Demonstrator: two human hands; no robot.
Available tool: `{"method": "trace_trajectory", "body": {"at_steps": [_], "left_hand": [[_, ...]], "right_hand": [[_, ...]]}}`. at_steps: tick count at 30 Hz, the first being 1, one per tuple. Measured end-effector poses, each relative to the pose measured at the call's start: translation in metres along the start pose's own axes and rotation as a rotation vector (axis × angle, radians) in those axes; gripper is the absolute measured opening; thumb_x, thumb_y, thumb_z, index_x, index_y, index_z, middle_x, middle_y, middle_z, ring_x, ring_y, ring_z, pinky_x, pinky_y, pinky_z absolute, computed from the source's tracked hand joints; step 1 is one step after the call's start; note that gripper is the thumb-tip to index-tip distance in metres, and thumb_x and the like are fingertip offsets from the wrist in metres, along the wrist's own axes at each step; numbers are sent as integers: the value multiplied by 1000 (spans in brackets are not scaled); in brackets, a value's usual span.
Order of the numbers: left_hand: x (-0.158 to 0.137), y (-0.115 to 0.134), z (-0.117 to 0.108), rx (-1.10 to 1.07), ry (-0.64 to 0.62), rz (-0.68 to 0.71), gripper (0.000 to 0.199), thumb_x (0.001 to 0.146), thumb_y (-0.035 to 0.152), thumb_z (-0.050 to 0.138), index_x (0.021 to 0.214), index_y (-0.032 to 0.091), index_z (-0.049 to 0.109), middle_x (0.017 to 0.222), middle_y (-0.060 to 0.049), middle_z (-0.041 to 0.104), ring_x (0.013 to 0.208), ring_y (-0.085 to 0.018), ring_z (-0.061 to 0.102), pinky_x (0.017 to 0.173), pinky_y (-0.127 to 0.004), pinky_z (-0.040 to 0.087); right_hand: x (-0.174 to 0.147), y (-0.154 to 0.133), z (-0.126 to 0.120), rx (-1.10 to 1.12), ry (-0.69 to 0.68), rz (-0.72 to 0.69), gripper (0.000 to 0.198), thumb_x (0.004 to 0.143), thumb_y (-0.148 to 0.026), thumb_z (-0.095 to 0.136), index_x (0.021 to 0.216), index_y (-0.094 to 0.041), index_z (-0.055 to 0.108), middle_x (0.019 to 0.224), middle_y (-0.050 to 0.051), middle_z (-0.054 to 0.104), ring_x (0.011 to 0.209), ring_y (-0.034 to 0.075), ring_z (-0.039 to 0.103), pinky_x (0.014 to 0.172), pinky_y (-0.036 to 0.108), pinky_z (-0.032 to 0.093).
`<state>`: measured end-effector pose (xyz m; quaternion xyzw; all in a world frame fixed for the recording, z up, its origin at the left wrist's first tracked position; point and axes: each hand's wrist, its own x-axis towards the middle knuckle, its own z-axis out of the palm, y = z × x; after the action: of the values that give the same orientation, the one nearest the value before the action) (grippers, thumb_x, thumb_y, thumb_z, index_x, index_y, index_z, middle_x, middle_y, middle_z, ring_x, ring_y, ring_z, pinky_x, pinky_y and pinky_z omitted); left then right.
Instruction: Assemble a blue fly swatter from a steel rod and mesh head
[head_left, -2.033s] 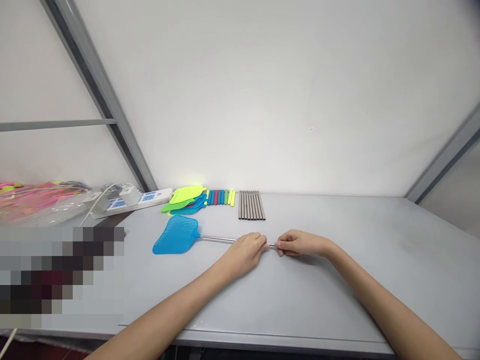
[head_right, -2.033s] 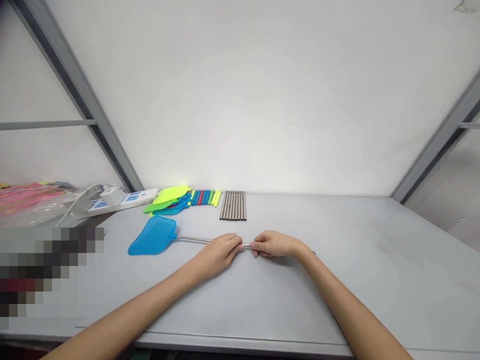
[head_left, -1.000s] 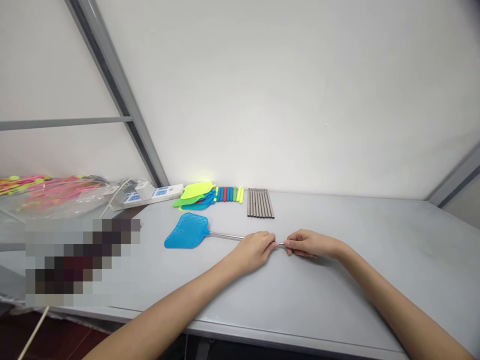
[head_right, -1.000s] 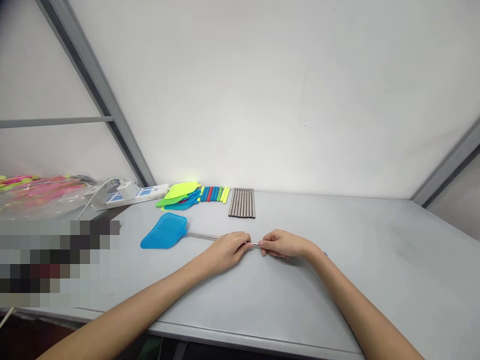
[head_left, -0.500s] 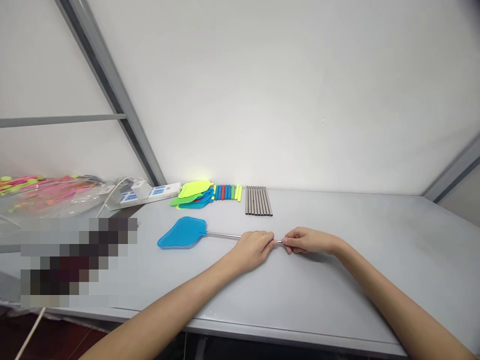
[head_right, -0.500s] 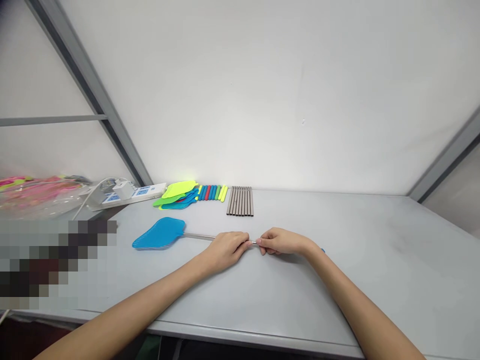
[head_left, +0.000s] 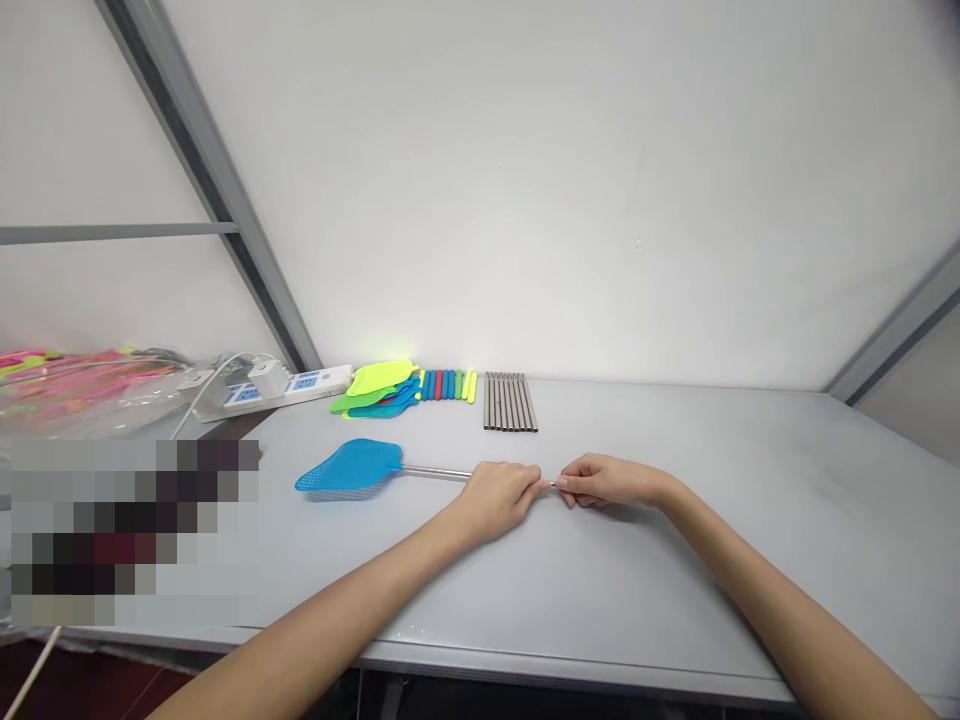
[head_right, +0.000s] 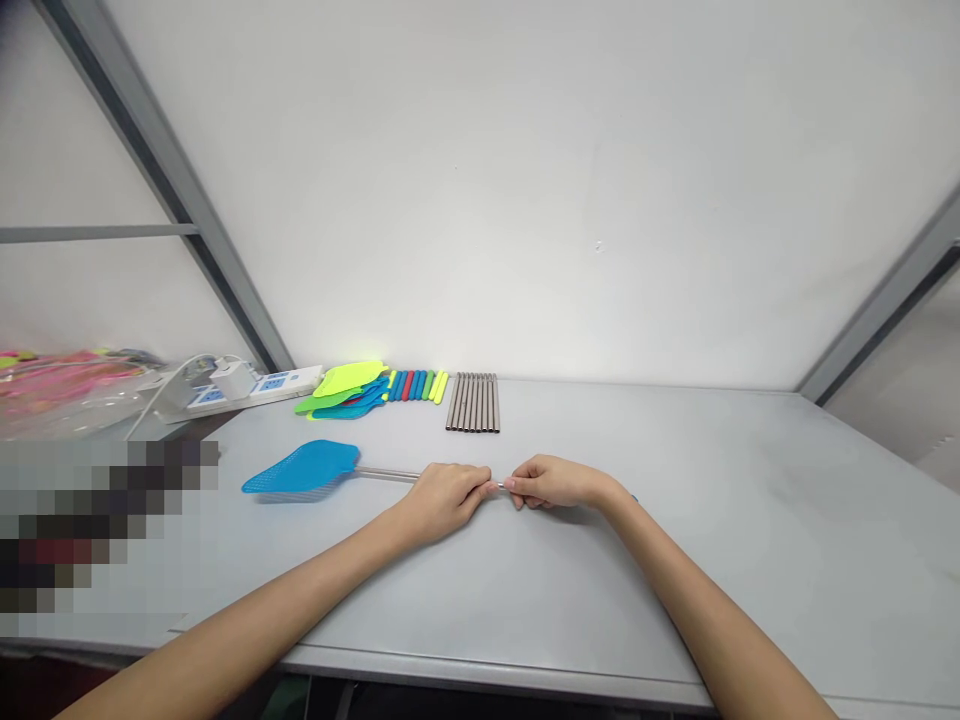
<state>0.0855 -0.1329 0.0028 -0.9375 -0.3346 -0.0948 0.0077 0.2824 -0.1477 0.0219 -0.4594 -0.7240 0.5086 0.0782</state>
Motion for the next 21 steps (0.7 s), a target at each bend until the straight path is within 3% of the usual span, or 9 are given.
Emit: {"method": "trace_trajectory", "body": {"at_steps": [21], "left_hand": [[0, 0, 1, 24, -15, -6, 38, 87, 36, 15, 70, 19, 44, 69, 0, 58, 61, -13, 53, 49, -24, 26]], "right_hand": [[0, 1, 0, 13, -2, 20, 43, 78, -51, 36, 72, -13, 54, 53, -3, 33, 44, 6, 26, 40, 19, 22]]}}
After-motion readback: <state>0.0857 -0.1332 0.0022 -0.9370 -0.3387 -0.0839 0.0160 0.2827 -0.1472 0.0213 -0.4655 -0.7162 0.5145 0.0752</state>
